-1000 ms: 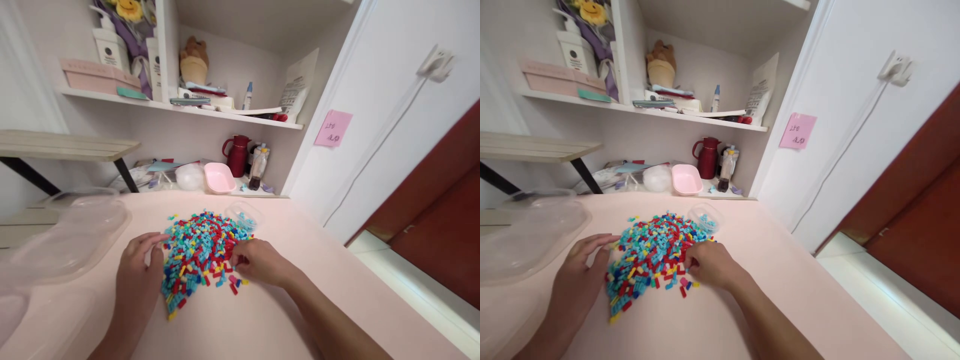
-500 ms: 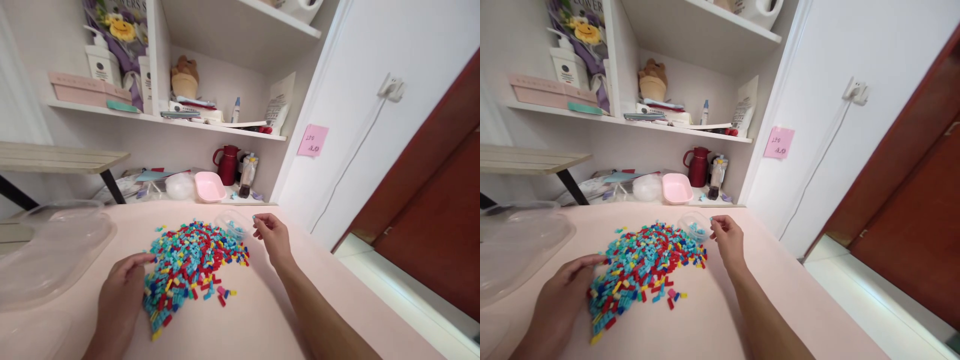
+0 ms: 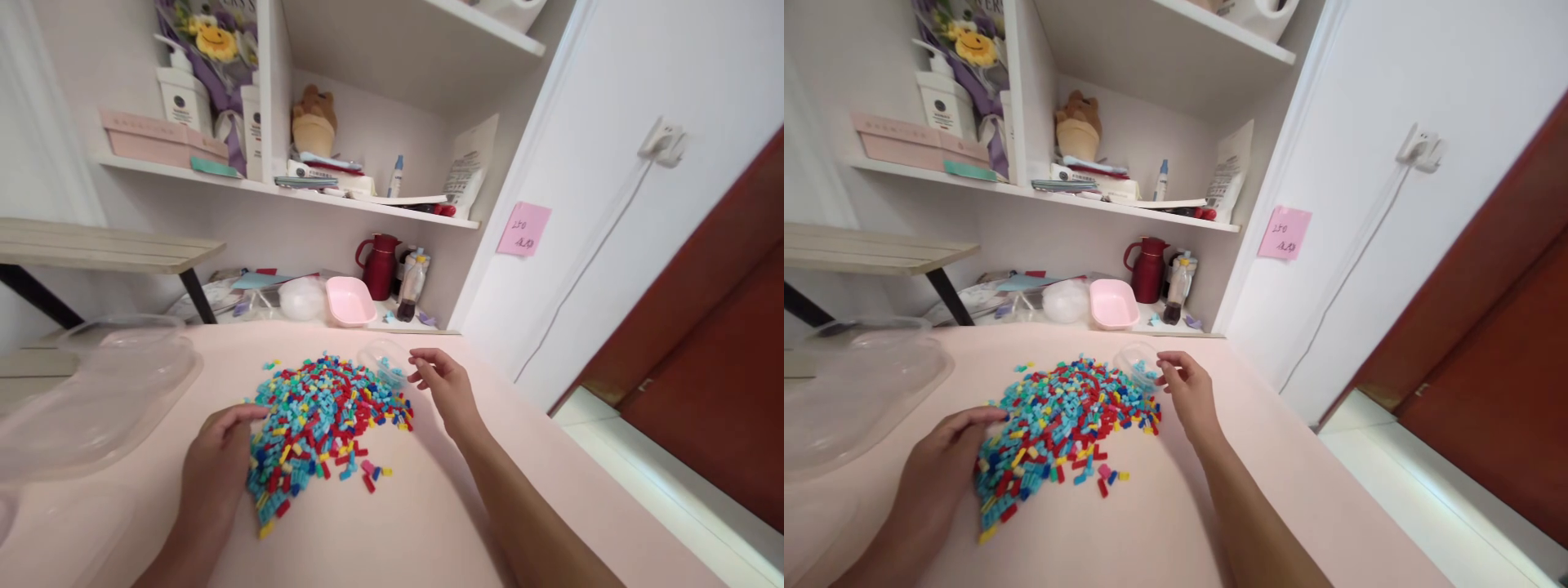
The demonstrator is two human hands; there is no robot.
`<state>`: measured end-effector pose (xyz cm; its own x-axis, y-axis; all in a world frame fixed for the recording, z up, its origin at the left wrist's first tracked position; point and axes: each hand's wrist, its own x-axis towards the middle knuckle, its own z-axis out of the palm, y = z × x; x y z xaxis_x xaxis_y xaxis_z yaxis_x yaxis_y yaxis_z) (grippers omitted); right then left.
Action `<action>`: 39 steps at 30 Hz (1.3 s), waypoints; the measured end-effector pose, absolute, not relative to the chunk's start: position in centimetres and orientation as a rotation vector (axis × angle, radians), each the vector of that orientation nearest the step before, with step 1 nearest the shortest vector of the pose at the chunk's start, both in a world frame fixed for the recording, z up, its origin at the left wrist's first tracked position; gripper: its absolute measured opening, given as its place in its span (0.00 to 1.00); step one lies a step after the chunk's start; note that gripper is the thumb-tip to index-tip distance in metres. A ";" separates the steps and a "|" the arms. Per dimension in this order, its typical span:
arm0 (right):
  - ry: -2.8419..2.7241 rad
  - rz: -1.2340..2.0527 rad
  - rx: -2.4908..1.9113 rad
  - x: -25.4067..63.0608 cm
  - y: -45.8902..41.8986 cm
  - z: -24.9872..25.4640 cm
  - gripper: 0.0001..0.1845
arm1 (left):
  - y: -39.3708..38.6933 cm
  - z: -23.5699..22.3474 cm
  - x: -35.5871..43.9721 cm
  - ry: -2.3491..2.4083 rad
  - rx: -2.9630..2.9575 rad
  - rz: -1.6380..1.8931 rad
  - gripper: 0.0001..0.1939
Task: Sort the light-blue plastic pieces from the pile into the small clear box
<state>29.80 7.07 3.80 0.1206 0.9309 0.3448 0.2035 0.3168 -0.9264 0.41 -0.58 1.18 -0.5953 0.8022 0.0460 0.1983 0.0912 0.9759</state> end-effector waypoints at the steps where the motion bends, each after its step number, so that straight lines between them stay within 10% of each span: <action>1: -1.456 0.719 -1.130 29.2 6.7 3.7 0.13 | -0.7 1.2 0.6 1.821 0.958 1.555 0.12; 13: -2.852 0.171 -0.320 20.4 -1.5 3.8 0.17 | -0.5 1.2 0.8 1.481 0.764 1.825 0.14; 39: -2.378 0.394 -1.098 26.5 4.7 4.3 0.11 | -0.3 -2.0 2.8 1.380 1.921 1.270 0.19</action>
<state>26.51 4.72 4.28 -0.5574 0.7707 0.3087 0.6298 0.6348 -0.4476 2.77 -0.30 -2.03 0.0738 0.9066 0.4154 0.4890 -0.3959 0.7773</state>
